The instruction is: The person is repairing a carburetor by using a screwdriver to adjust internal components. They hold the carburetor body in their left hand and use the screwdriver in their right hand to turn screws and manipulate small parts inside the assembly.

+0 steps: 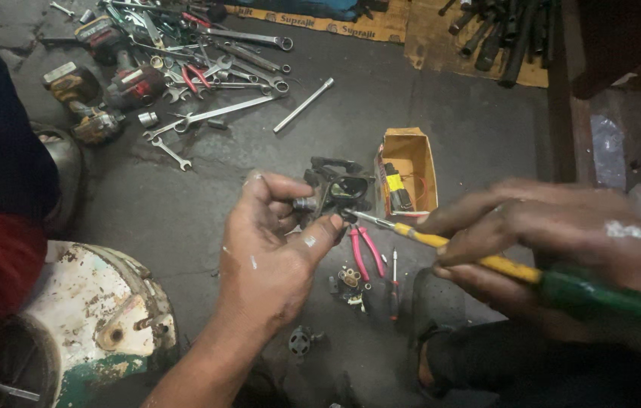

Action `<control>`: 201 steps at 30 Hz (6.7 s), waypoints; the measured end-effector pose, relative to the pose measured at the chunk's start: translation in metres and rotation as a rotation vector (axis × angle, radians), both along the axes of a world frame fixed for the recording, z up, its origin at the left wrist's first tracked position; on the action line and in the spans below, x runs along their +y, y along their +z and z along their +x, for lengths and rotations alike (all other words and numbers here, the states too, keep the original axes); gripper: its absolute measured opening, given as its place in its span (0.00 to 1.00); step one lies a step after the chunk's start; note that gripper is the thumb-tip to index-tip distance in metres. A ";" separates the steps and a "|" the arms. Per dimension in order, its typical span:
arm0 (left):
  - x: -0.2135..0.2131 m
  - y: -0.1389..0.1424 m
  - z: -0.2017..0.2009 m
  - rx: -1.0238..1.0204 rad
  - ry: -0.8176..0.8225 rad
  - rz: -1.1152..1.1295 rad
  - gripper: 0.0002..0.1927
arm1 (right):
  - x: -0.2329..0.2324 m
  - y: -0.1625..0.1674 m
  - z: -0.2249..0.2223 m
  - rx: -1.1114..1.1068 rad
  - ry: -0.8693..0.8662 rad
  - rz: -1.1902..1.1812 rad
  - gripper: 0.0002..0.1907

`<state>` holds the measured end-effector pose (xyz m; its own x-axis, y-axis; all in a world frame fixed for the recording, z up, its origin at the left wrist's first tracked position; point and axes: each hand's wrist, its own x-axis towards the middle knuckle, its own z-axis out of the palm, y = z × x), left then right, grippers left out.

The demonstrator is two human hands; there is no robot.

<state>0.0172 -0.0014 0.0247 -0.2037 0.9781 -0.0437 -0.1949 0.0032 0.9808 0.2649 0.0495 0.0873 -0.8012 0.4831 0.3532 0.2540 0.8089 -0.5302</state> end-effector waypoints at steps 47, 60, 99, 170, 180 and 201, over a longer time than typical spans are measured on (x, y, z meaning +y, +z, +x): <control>-0.001 -0.002 0.000 0.060 -0.007 0.002 0.19 | -0.009 -0.005 -0.005 -0.116 -0.117 0.053 0.08; 0.008 -0.014 -0.017 -0.426 0.060 -0.229 0.13 | 0.002 0.009 0.006 0.093 -0.033 -0.001 0.04; -0.002 0.012 -0.019 -0.640 -0.111 -0.272 0.37 | -0.004 0.013 0.000 0.030 -0.120 0.009 0.05; 0.005 0.003 0.000 -0.748 0.352 -0.131 0.28 | -0.058 -0.029 -0.033 0.016 0.289 -0.026 0.09; -0.004 0.011 -0.002 -0.883 0.075 -0.175 0.46 | -0.012 -0.025 -0.030 0.339 -0.708 -1.157 0.11; -0.007 0.014 -0.004 -1.093 -0.059 -0.126 0.49 | -0.001 -0.054 -0.039 0.521 -0.479 -1.332 0.09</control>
